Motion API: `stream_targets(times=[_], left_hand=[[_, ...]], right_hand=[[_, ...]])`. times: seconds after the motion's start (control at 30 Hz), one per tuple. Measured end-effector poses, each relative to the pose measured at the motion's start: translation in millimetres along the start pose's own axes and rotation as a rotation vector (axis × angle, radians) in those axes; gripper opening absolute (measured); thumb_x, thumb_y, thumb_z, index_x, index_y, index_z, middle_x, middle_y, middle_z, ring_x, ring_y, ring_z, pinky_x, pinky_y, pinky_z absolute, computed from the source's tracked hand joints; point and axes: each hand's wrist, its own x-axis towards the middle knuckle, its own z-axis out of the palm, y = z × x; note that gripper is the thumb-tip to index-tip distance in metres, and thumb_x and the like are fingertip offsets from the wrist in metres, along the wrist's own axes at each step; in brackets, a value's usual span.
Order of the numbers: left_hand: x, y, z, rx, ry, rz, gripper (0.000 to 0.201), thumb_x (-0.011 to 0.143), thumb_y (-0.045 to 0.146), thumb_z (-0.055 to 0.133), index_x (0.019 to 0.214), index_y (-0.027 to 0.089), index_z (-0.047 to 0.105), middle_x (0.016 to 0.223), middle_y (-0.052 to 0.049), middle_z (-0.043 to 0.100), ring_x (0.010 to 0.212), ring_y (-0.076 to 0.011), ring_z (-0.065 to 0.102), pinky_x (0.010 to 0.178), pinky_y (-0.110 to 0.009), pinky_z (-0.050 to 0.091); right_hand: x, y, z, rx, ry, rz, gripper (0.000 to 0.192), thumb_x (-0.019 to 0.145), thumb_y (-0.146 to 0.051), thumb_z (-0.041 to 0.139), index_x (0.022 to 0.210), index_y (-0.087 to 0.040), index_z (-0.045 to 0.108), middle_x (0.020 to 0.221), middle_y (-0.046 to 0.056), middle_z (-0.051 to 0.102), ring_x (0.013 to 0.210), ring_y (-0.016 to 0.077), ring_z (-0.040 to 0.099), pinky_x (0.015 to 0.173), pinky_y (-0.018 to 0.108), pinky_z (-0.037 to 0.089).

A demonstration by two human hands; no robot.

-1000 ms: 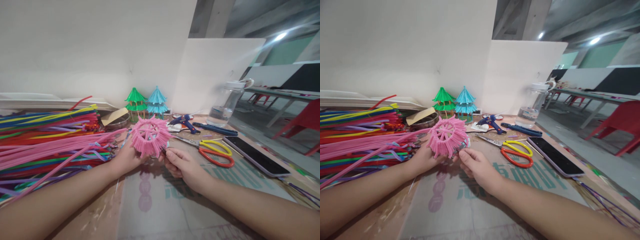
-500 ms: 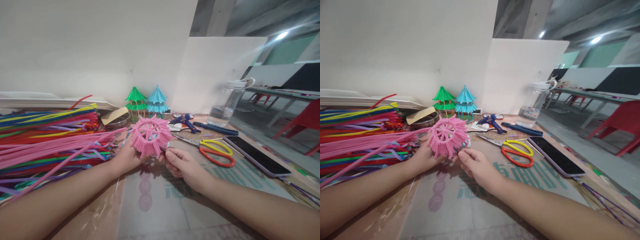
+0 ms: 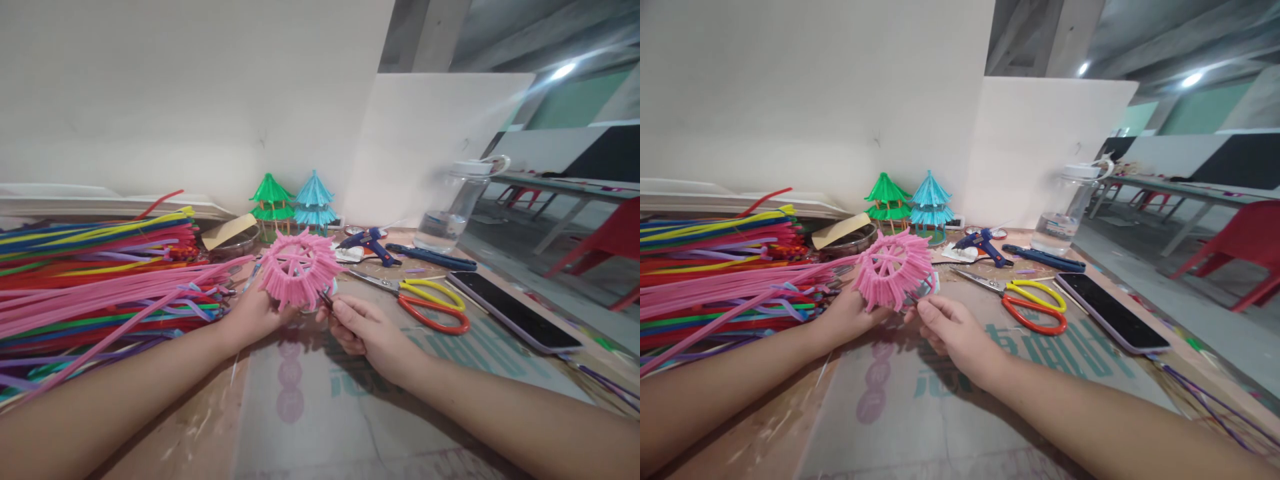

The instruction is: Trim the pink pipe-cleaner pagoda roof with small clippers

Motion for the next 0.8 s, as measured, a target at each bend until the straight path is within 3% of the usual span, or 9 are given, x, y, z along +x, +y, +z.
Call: stream_targets(times=[0.13, 0.3, 0.4, 0.5, 0.67, 0.8], left_hand=[[-0.4, -1.2, 0.2, -0.044, -0.042, -0.064, 0.027, 0.092, 0.042, 0.049, 0.091, 0.02, 0.065, 0.1, -0.009, 0.075, 0.098, -0.028, 0.068, 0.092, -0.043, 0.055], [0.3, 0.5, -0.2, -0.088, -0.033, -0.098, 0.026, 0.09, 0.04, 0.052, 0.101, 0.021, 0.065, 0.107, -0.009, 0.075, 0.103, -0.0288, 0.067, 0.092, -0.044, 0.056], [-1.1, 0.0, -0.5, -0.069, -0.033, -0.111, 0.024, 0.089, 0.039, 0.053, 0.096, 0.021, 0.065, 0.101, -0.008, 0.076, 0.101, -0.0284, 0.068, 0.092, -0.045, 0.056], [-2.5, -1.7, -0.6, -0.052, -0.07, -0.101, 0.028, 0.091, 0.043, 0.051, 0.089, 0.02, 0.067, 0.09, -0.007, 0.075, 0.091, -0.0267, 0.069, 0.087, -0.042, 0.058], [-2.0, -2.0, 0.5, 0.003, -0.025, -0.026, 0.035, 0.092, 0.048, 0.048, 0.085, 0.021, 0.07, 0.096, -0.009, 0.076, 0.094, -0.0291, 0.069, 0.089, -0.044, 0.058], [-0.9, 0.8, 0.6, -0.002, -0.032, -0.034, 0.032, 0.091, 0.048, 0.05, 0.09, 0.023, 0.07, 0.087, -0.007, 0.074, 0.088, -0.0279, 0.068, 0.088, -0.044, 0.059]], right_hand=[[-0.1, 1.7, 2.7, -0.067, 0.009, -0.04, 0.061, 0.074, -0.077, 0.065, 0.083, -0.017, 0.058, 0.054, -0.009, 0.03, 0.048, 0.0085, 0.021, 0.044, 0.025, 0.013], [0.3, 5.8, 2.8, -0.134, 0.073, -0.091, 0.059, 0.078, -0.077, 0.062, 0.082, -0.018, 0.058, 0.057, -0.008, 0.03, 0.051, 0.0101, 0.026, 0.046, 0.026, 0.016], [1.3, 7.7, 0.6, -0.126, 0.103, -0.102, 0.058, 0.079, -0.076, 0.061, 0.083, -0.019, 0.057, 0.058, -0.008, 0.032, 0.051, 0.0098, 0.025, 0.046, 0.025, 0.016], [2.5, 8.9, -1.2, -0.103, 0.104, -0.097, 0.057, 0.078, -0.076, 0.062, 0.082, -0.019, 0.055, 0.058, -0.008, 0.031, 0.049, 0.0091, 0.023, 0.045, 0.026, 0.016], [2.6, 7.7, -0.7, -0.115, 0.103, -0.091, 0.057, 0.078, -0.076, 0.062, 0.082, -0.019, 0.055, 0.058, -0.008, 0.031, 0.049, 0.0089, 0.023, 0.045, 0.026, 0.016], [1.9, 6.2, 0.8, -0.123, 0.107, -0.096, 0.057, 0.078, -0.075, 0.062, 0.08, -0.019, 0.055, 0.057, -0.009, 0.031, 0.049, 0.0091, 0.023, 0.045, 0.026, 0.016]])
